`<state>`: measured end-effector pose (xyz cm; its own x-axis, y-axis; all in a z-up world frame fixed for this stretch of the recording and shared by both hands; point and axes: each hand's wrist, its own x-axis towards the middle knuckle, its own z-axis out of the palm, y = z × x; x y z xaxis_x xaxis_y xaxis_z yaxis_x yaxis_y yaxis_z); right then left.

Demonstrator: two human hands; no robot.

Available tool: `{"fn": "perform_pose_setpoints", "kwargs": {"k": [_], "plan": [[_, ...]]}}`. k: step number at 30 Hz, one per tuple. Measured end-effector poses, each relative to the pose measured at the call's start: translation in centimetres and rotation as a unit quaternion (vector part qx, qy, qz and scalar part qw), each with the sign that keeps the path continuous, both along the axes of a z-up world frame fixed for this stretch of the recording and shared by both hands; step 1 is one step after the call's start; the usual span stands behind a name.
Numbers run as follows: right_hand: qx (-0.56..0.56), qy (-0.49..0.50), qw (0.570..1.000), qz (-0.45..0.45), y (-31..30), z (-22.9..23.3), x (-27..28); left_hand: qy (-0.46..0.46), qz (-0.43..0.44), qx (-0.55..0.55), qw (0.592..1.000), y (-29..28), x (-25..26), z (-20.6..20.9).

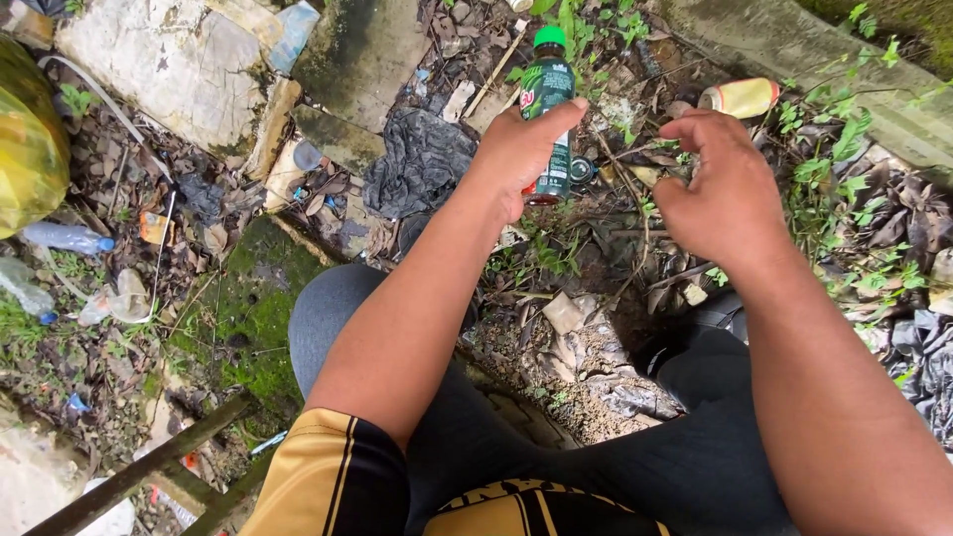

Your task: Applying liquid from a small bottle to various plants growing in a cluttered outdoor area.

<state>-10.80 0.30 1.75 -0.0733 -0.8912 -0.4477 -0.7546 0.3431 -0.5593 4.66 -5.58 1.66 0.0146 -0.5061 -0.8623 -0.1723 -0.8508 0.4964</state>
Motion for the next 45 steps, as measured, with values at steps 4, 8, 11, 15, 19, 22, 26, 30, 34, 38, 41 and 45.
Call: {"fn": "perform_pose_setpoints", "kwargs": {"k": [4,8,11,15,19,22,26,30,34,38,41,45], "plan": [[0.016,0.009,1.0,-0.009,0.0,0.1,0.2,0.001,0.002,0.0,1.0,0.0,0.4,0.0],[0.002,0.01,1.0,0.004,0.0,-0.2,0.1,0.004,0.007,-0.003,1.0,0.0,0.5,-0.2],[-0.061,0.001,0.998,0.032,0.2,-2.1,-0.7,-0.001,0.007,-0.013,1.0,0.0,0.5,-0.1],[-0.047,0.009,0.998,0.037,0.1,-1.8,-0.5,-0.003,0.007,-0.012,1.0,0.1,0.4,-0.5],[-0.069,0.011,0.996,0.047,0.2,-2.6,-0.9,0.009,-0.001,-0.014,1.0,0.3,0.3,-0.6],[-0.078,0.008,0.996,0.052,0.2,-2.4,-1.0,-0.003,-0.013,0.004,1.0,0.4,0.1,-0.1],[-0.052,0.009,0.998,0.038,0.1,-1.7,-0.8,0.001,-0.004,-0.015,1.0,0.2,0.2,-0.4],[-0.069,0.01,0.996,0.051,0.1,-2.3,-1.2,0.02,0.019,-0.038,0.999,0.0,0.4,-1.0],[-0.085,0.003,0.995,0.058,0.1,-2.6,-1.2,0.03,0.02,-0.003,0.999,0.8,-0.3,-1.5],[-0.112,-0.008,0.991,0.067,0.1,-3.1,-1.5,0.049,-0.02,0.019,0.998,1.6,-1.4,-1.0],[-0.105,-0.008,0.993,0.061,0.1,-2.9,-1.4,0.052,-0.009,0.009,0.999,1.6,-1.5,-1.7],[-0.118,-0.015,0.991,0.06,0.2,-3.3,-1.7,0.041,-0.006,-0.016,0.999,0.9,-0.9,-1.3]]}}
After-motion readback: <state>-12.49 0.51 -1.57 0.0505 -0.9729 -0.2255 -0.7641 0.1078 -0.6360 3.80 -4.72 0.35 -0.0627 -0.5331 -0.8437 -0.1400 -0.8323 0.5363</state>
